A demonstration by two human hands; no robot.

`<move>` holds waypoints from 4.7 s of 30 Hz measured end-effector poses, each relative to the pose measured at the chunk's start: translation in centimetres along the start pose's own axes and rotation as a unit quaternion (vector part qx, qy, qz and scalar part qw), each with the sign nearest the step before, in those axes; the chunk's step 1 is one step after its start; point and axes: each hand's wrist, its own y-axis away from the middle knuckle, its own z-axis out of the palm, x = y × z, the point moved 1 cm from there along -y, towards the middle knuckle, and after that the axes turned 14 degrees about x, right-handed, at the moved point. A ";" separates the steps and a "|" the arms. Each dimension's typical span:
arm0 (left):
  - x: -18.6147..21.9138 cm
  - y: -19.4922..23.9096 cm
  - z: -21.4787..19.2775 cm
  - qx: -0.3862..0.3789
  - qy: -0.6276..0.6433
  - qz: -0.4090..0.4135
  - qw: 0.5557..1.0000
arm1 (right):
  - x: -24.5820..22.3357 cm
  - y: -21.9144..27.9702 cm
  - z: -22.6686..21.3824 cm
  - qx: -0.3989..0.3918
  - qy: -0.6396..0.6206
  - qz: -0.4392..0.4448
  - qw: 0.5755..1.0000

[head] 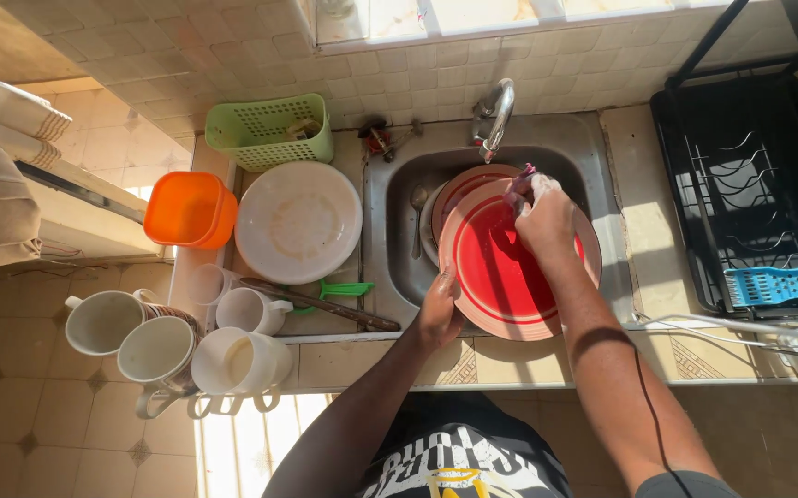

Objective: Washing a frying pan and a plate in a kitchen sink using a sponge and water

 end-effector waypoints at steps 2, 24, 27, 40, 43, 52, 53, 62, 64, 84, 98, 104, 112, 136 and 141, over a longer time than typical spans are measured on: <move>0.2 -0.1 0.4 -0.010 0.003 -0.021 1.000 | -3.3 1.0 -0.7 -0.019 -0.006 0.019 1.000; 2.9 1.5 1.6 -0.055 0.069 -0.070 0.994 | -5.4 15.3 -6.3 -0.244 -0.043 -0.006 0.969; 1.4 1.2 0.4 -0.026 0.078 -0.041 0.996 | -4.8 14.9 -8.0 -0.277 -0.011 -0.009 0.961; -0.5 -0.6 -1.3 -0.001 0.046 0.031 0.998 | 3.2 7.2 -10.3 -0.199 0.100 -0.047 0.974; -1.2 -2.0 -2.3 -0.010 0.034 0.022 0.999 | 4.8 2.9 -7.8 -0.144 -0.009 -0.063 0.988; -0.6 -1.5 -1.7 0.012 0.027 0.002 1.000 | -3.8 -2.4 -3.7 -0.136 0.014 -0.092 0.986; -0.7 -1.7 -1.9 0.014 0.027 0.004 1.000 | -4.5 -1.9 -2.8 -0.138 0.012 -0.093 0.986; 2.0 1.1 1.5 -0.017 0.020 -0.023 0.999 | -9.7 5.6 -2.8 -0.255 -0.094 -0.210 0.939; 2.6 1.2 1.9 -0.028 0.021 -0.002 0.999 | -9.9 6.6 -3.6 -0.299 -0.103 -0.202 0.927; 1.2 -0.4 -0.2 0.002 0.080 -0.019 0.997 | -0.3 2.4 -9.5 -0.245 0.067 -0.080 0.964; 3.7 1.9 2.0 0.006 0.085 -0.013 0.996 | -7.6 9.3 -3.5 -0.274 -0.039 -0.196 0.941; 3.2 1.2 1.8 0.023 0.089 -0.007 0.996 | -2.6 10.3 -6.2 -0.313 0.026 -0.148 0.938; 1.6 -0.4 0.1 0.027 0.062 -0.039 0.997 | 0.5 2.2 -6.6 -0.126 0.135 -0.080 0.980; 0.9 4.0 1.5 0.007 0.119 0.029 0.992 | -8.6 7.8 -0.8 -0.281 -0.001 -0.286 0.916; -1.0 4.0 -1.0 -0.081 0.126 0.083 0.985 | -6.8 10.8 -2.4 -0.331 0.020 -0.342 0.879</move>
